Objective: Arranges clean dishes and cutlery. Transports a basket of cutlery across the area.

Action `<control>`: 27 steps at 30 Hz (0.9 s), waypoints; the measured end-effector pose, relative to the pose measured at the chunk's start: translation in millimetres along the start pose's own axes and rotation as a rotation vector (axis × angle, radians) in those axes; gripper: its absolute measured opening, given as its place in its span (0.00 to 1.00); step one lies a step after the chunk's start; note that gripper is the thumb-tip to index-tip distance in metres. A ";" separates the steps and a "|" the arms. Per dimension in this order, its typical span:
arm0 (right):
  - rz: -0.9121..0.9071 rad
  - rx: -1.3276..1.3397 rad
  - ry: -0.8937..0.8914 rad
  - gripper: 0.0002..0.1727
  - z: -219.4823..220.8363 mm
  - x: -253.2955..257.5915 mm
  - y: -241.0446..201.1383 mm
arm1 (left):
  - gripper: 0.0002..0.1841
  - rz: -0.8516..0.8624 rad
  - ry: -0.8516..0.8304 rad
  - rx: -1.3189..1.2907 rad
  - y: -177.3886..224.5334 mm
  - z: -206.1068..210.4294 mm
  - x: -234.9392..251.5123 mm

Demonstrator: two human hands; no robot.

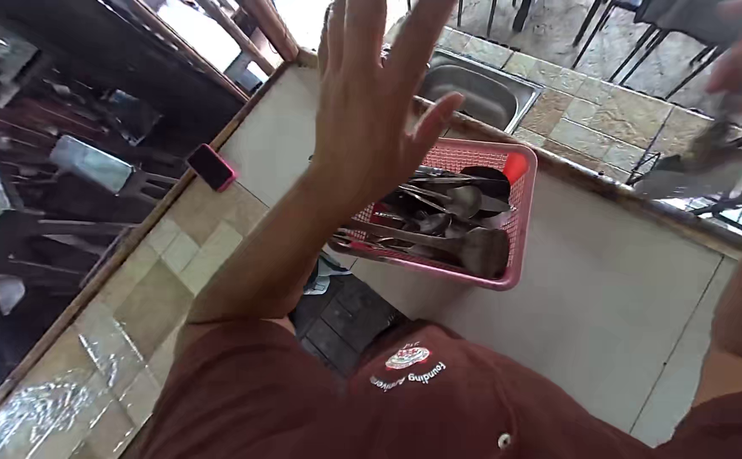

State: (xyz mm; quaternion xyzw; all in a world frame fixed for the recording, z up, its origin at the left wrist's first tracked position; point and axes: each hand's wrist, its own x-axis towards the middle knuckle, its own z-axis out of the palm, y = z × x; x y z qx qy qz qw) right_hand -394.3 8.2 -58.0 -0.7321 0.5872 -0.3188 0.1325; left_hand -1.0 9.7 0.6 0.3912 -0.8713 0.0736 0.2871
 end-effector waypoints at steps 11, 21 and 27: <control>-0.388 0.138 -0.818 0.15 178.7 56.7 -179.3 | 0.34 -0.046 -0.398 0.190 -53.8 37.0 -87.3; 0.338 -0.067 0.040 0.20 23.8 63.3 73.5 | 0.34 -0.272 -0.743 -0.108 -79.0 106.0 -153.9; 1.077 -0.114 0.202 0.25 -43.7 23.5 123.6 | 0.39 -0.235 -0.668 -0.056 -81.9 107.8 -160.5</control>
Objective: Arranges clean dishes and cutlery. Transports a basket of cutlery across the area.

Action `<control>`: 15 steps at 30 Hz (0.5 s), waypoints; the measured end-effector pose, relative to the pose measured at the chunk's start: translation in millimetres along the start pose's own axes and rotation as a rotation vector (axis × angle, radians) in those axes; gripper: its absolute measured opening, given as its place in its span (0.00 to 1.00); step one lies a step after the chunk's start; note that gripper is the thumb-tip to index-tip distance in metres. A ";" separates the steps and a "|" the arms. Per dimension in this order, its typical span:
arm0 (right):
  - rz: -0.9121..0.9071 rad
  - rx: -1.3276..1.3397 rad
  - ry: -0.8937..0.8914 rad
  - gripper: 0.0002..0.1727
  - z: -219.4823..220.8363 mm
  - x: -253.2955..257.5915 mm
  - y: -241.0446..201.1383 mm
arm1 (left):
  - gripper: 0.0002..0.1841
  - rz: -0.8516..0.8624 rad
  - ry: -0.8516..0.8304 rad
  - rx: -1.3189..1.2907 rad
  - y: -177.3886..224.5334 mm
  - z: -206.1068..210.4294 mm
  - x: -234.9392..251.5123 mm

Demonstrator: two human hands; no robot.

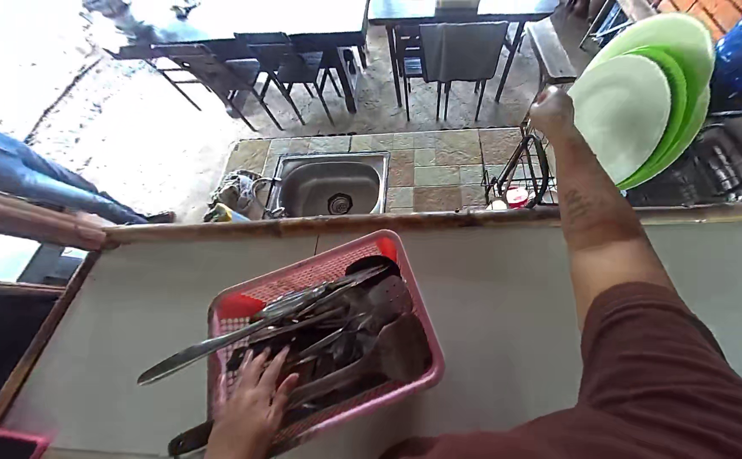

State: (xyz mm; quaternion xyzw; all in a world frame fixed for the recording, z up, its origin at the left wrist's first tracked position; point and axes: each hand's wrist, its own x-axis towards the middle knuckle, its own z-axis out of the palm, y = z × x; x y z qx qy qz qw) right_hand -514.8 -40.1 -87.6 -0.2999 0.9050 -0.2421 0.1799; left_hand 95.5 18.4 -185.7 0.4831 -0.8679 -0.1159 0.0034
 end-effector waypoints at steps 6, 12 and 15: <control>0.189 0.052 -0.048 0.25 17.9 22.3 12.3 | 0.38 -0.007 0.051 0.057 6.7 -11.8 -3.9; 0.230 -0.040 -0.029 0.26 25.8 46.3 19.3 | 0.36 -0.017 0.104 0.096 3.6 -25.0 -15.8; 0.208 -0.108 -0.028 0.25 23.3 52.0 20.9 | 0.35 -0.003 0.130 0.109 5.1 -25.9 -18.8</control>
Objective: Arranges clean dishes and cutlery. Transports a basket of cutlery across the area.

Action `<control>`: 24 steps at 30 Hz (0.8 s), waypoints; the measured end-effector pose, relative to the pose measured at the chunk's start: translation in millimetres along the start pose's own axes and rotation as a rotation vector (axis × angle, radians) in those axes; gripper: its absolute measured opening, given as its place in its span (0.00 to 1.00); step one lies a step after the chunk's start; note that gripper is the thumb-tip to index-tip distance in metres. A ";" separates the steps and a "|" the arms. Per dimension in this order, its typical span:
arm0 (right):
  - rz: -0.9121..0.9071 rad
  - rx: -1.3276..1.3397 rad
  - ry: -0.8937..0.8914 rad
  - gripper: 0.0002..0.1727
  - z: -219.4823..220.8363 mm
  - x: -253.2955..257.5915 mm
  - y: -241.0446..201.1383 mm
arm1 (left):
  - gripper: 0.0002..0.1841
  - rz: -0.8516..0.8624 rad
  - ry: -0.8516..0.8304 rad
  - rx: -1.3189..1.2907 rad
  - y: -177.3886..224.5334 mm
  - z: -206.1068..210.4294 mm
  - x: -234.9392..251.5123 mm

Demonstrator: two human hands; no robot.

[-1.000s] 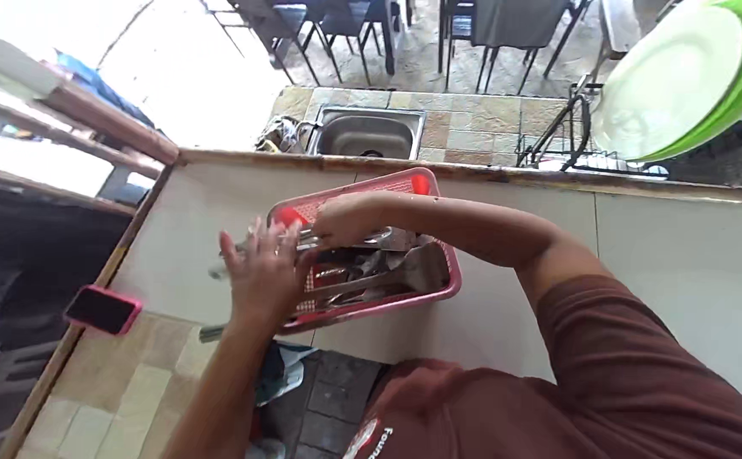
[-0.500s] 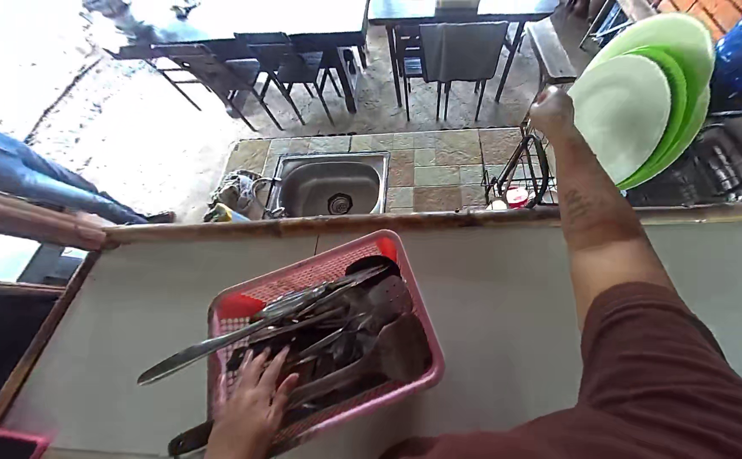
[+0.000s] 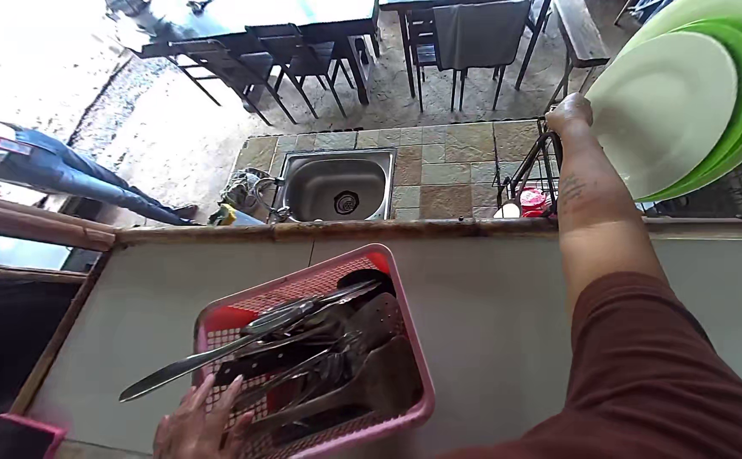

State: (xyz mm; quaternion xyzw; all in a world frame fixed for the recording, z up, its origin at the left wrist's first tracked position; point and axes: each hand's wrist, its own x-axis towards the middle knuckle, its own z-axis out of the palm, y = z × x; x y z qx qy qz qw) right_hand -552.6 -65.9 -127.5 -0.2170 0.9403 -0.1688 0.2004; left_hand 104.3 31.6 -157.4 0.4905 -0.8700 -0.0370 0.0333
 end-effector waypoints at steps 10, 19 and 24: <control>-0.022 0.318 0.057 0.27 -2.5 -10.5 11.3 | 0.36 0.029 0.084 0.003 -5.6 6.0 -10.1; -0.068 0.255 0.087 0.25 -3.0 -22.9 6.4 | 0.33 0.050 0.128 -0.015 -7.9 11.0 -15.2; -0.088 0.300 0.033 0.24 -1.3 -26.4 9.9 | 0.32 0.038 0.149 -0.010 -8.4 9.1 -21.0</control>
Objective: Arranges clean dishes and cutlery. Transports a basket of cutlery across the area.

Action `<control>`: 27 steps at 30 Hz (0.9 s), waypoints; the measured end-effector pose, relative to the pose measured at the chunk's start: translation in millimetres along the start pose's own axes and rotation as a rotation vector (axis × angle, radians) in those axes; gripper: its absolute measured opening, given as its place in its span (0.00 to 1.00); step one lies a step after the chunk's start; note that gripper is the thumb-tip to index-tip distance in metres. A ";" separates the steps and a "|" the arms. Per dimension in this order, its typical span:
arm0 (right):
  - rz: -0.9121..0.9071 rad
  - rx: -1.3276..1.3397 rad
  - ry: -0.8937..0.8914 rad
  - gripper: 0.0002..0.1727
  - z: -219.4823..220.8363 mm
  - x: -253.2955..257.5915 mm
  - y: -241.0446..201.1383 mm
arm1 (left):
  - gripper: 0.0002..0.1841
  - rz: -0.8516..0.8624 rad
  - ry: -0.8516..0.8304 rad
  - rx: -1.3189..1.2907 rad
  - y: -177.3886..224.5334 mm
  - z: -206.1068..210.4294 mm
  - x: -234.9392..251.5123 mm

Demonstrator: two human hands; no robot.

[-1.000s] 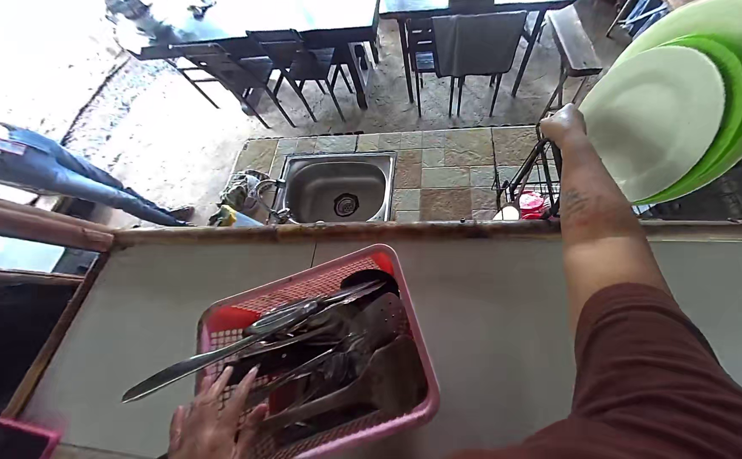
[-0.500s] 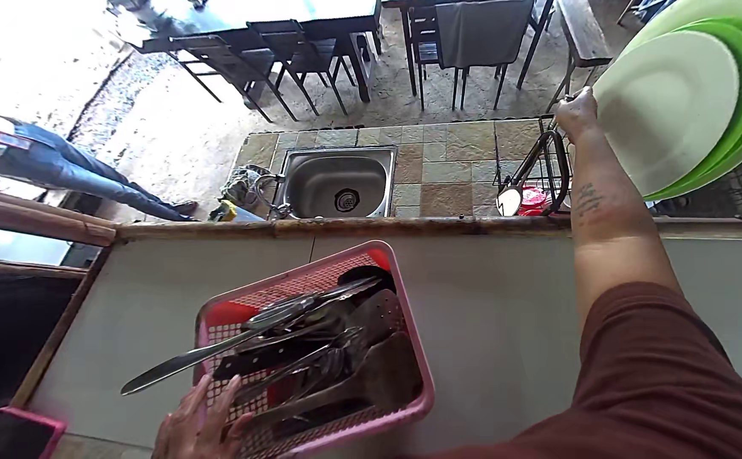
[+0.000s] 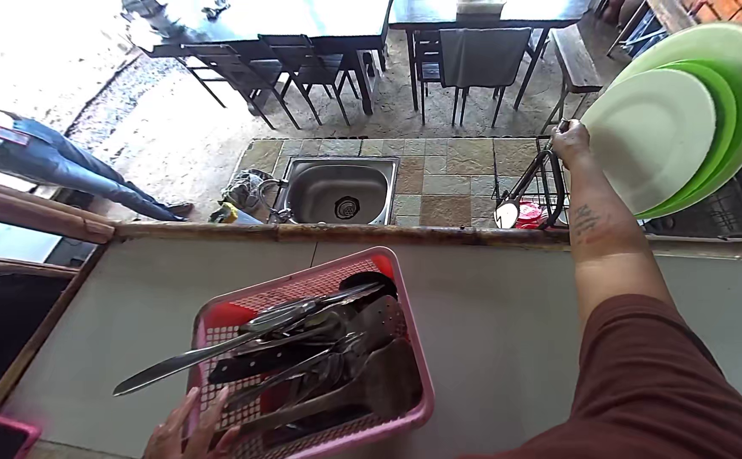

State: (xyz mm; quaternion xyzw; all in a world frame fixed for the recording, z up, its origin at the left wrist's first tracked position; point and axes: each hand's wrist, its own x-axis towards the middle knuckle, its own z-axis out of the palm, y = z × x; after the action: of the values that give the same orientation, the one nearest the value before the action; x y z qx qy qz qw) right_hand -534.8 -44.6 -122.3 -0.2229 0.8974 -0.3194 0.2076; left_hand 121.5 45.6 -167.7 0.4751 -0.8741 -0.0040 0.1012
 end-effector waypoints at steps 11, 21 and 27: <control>-0.024 0.113 0.062 0.24 4.0 16.1 -20.3 | 0.31 -0.017 -0.044 -0.026 -1.5 7.0 0.4; -0.113 0.434 0.096 0.22 13.6 29.3 -25.2 | 0.30 -0.017 -0.045 -0.013 -1.8 11.1 2.0; -0.100 0.525 0.155 0.15 11.4 36.2 -28.0 | 0.30 -0.005 -0.036 -0.027 -3.2 16.5 2.4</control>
State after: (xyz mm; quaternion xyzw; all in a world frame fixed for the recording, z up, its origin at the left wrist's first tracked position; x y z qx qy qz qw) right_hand -550.9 -88.9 -120.1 -0.1803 0.7849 -0.5670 0.1727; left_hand 119.9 40.3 -183.8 0.4757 -0.8745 -0.0247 0.0920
